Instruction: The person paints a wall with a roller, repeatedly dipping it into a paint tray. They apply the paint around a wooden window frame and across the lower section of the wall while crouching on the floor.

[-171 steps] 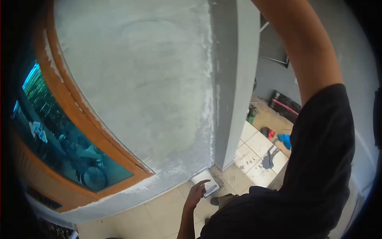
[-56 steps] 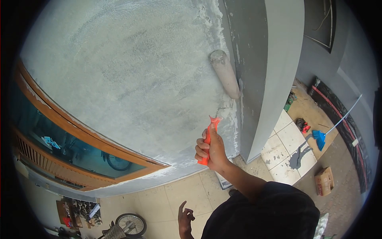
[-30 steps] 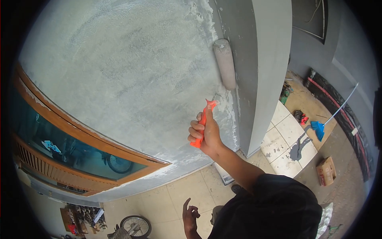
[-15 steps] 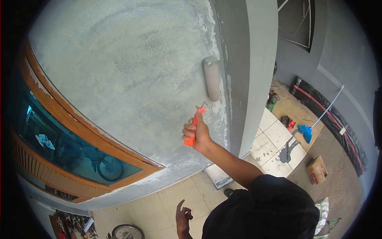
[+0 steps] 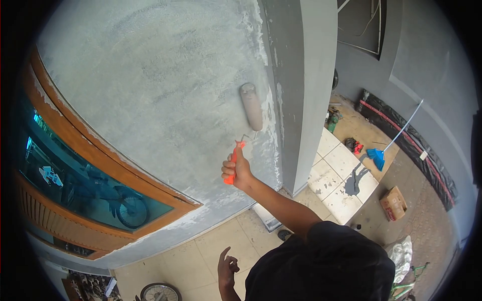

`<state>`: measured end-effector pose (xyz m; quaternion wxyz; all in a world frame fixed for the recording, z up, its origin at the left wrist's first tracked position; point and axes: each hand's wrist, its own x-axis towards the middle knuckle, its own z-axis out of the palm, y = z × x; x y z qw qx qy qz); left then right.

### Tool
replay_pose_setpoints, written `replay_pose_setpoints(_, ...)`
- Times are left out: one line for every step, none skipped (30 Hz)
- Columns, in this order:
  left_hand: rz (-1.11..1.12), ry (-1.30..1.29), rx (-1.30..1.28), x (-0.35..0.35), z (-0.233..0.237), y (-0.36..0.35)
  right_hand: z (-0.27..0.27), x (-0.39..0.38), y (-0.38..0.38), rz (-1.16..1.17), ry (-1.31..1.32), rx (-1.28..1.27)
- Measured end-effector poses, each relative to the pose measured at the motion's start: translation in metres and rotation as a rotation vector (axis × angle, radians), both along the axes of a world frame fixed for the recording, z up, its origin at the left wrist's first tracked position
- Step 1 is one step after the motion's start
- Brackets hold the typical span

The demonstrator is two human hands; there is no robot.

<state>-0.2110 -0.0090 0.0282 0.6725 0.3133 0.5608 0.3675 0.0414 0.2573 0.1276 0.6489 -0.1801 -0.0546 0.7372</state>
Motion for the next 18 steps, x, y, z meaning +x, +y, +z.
replay_pose_setpoints(-0.018, 0.014, 0.012, 0.002, 0.002, 0.003, -0.006, -0.005, -0.003, 0.101, -0.004, 0.012)
replay_pose_setpoints(-0.012, 0.024, 0.013, 0.004, 0.004, 0.006, -0.009, -0.003, 0.004, 0.107, 0.006, 0.014)
replay_pose_setpoints(-0.025, 0.037, 0.055, 0.009, 0.015, 0.01, -0.004, 0.004, 0.012, 0.01, 0.0, 0.003)
replay_pose_setpoints(-0.037, 0.056, 0.091, 0.011, 0.025, 0.01, -0.002, 0.008, 0.018, -0.086, -0.001, -0.016)
replay_pose_setpoints(-0.027, 0.043, 0.091, 0.01, 0.027, 0.011, -0.005, 0.012, 0.024, -0.076, 0.016, -0.023)
replay_pose_setpoints(-0.022, 0.049, 0.094, 0.006, 0.03, 0.008, -0.008, 0.022, 0.038, -0.161, 0.012, -0.019)
replay_pose_setpoints(-0.017, 0.04, 0.109, 0.009, 0.032, 0.008, -0.007, 0.031, 0.047, -0.25, -0.006, -0.007)
replay_pose_setpoints(-0.016, 0.024, 0.132, 0.013, 0.032, 0.011, -0.012, 0.029, 0.045, -0.214, 0.008, -0.032)
replay_pose_setpoints(-0.018, -0.008, 0.11, 0.009, 0.02, 0.012, -0.019, 0.023, 0.036, -0.185, 0.021, -0.049)
replay_pose_setpoints(-0.029, -0.027, 0.136, 0.011, 0.014, 0.016, -0.033, 0.016, 0.025, -0.113, 0.031, -0.084)
replay_pose_setpoints(-0.035, -0.039, 0.091, 0.014, 0.01, 0.017, -0.046, 0.011, 0.013, -0.003, 0.015, -0.083)
replay_pose_setpoints(-0.037, -0.04, 0.038, 0.017, 0.008, 0.018, -0.06, 0.009, 0.004, 0.062, -0.024, -0.059)
replay_pose_setpoints(-0.058, -0.049, 0.032, 0.02, 0.008, 0.022, -0.063, 0.009, -0.003, 0.078, -0.076, -0.083)
replay_pose_setpoints(-0.049, -0.043, 0.033, 0.025, 0.009, 0.025, -0.064, 0.014, -0.001, 0.087, -0.071, -0.081)
replay_pose_setpoints(-0.09, -0.014, 0.048, 0.031, 0.016, 0.029, -0.067, 0.018, 0.003, 0.05, -0.085, -0.084)
replay_pose_setpoints(-0.134, 0.021, 0.055, 0.034, 0.025, 0.032, -0.072, 0.021, 0.007, 0.013, -0.093, -0.093)
replay_pose_setpoints(-0.134, 0.041, 0.051, 0.038, 0.033, 0.034, -0.078, 0.027, 0.017, -0.071, -0.129, -0.059)
replay_pose_setpoints(-0.131, 0.051, 0.048, 0.038, 0.036, 0.036, -0.086, 0.033, 0.027, -0.067, -0.119, -0.061)
